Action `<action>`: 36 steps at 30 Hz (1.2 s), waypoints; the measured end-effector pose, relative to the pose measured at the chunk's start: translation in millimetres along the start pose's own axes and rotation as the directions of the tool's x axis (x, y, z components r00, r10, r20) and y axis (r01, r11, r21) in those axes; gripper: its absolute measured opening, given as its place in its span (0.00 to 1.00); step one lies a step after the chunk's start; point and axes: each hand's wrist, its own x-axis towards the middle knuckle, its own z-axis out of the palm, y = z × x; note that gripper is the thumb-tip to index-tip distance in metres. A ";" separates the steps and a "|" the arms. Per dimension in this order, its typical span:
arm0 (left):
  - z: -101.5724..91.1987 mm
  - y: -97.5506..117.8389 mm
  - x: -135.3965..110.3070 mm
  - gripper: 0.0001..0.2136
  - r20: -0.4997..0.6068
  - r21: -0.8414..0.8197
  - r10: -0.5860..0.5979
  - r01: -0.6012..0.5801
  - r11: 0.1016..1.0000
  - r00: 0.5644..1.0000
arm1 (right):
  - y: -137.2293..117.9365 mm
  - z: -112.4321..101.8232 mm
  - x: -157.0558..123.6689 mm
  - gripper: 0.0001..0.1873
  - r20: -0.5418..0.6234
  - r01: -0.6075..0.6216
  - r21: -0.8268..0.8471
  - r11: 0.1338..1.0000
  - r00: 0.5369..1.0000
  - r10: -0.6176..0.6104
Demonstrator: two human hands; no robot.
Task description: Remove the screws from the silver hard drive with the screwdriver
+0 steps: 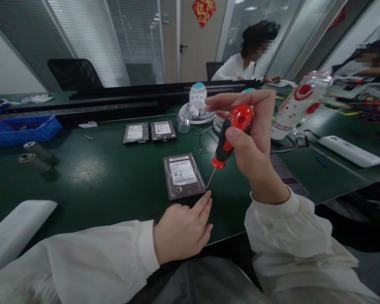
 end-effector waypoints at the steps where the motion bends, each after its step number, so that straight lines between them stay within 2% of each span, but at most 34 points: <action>1: -0.1 0.0 -0.1 0.27 0.001 -0.001 0.000 0.000 1.000 1.000 | -1.8 -1.3 0.8 0.18 -0.015 0.023 -0.046 0.999 1.000 -0.024; 5: 0.5 0.2 0.0 0.26 -0.003 -0.007 0.003 -0.003 1.000 1.000 | -5.1 -5.3 0.0 0.21 -0.015 0.102 -0.164 0.981 0.994 -0.106; 8: 0.9 0.4 0.5 0.26 -0.006 -0.004 0.007 -0.007 1.000 1.000 | -3.0 -3.4 -4.3 0.24 -0.004 0.076 -0.155 0.985 0.997 -0.077; 11: 0.3 0.5 0.7 0.26 0.000 0.001 0.006 -0.006 1.000 1.000 | -1.1 0.9 -6.7 0.21 -0.024 0.042 -0.144 0.989 0.999 -0.046; 16: -0.1 0.5 0.9 0.27 0.006 0.001 0.003 -0.003 1.000 1.000 | -3.1 2.2 -2.3 0.20 -0.047 0.085 -0.123 0.989 0.995 -0.091; 18: -0.2 0.4 0.9 0.27 0.011 0.002 0.002 -0.002 1.000 1.000 | -4.0 1.3 -1.0 0.20 -0.054 0.037 -0.126 0.991 0.998 -0.044; 21: -1.1 0.4 1.0 0.27 0.017 0.002 0.005 -0.005 1.000 1.000 | -2.6 1.1 -1.9 0.17 -0.048 -0.051 -0.038 0.998 0.998 0.049; 25: -2.6 0.4 1.3 0.27 0.030 -0.006 0.002 -0.002 1.000 1.000 | 1.9 1.9 -3.6 0.17 0.008 -0.039 0.099 0.994 0.999 0.039; 27: -2.7 0.5 1.6 0.27 0.031 -0.011 0.001 -0.001 1.000 1.000 | 2.4 1.2 -2.9 0.19 0.015 -0.020 0.044 0.999 1.000 0.019; 31: -1.6 0.3 2.0 0.26 0.029 -0.013 0.003 -0.002 1.000 1.000 | -0.4 -1.9 -1.3 0.24 -0.057 0.024 -0.158 0.987 0.998 -0.034; 33: -1.0 0.1 1.9 0.26 0.031 -0.016 0.001 -0.001 1.000 1.000 | -1.8 -3.1 -2.0 0.24 -0.077 0.003 -0.180 0.984 0.997 -0.017; 36: -0.8 -0.2 1.5 0.26 0.032 -0.011 -0.001 0.001 1.000 1.000 | -2.6 -2.5 -4.2 0.25 -0.056 -0.035 -0.113 0.993 0.998 0.029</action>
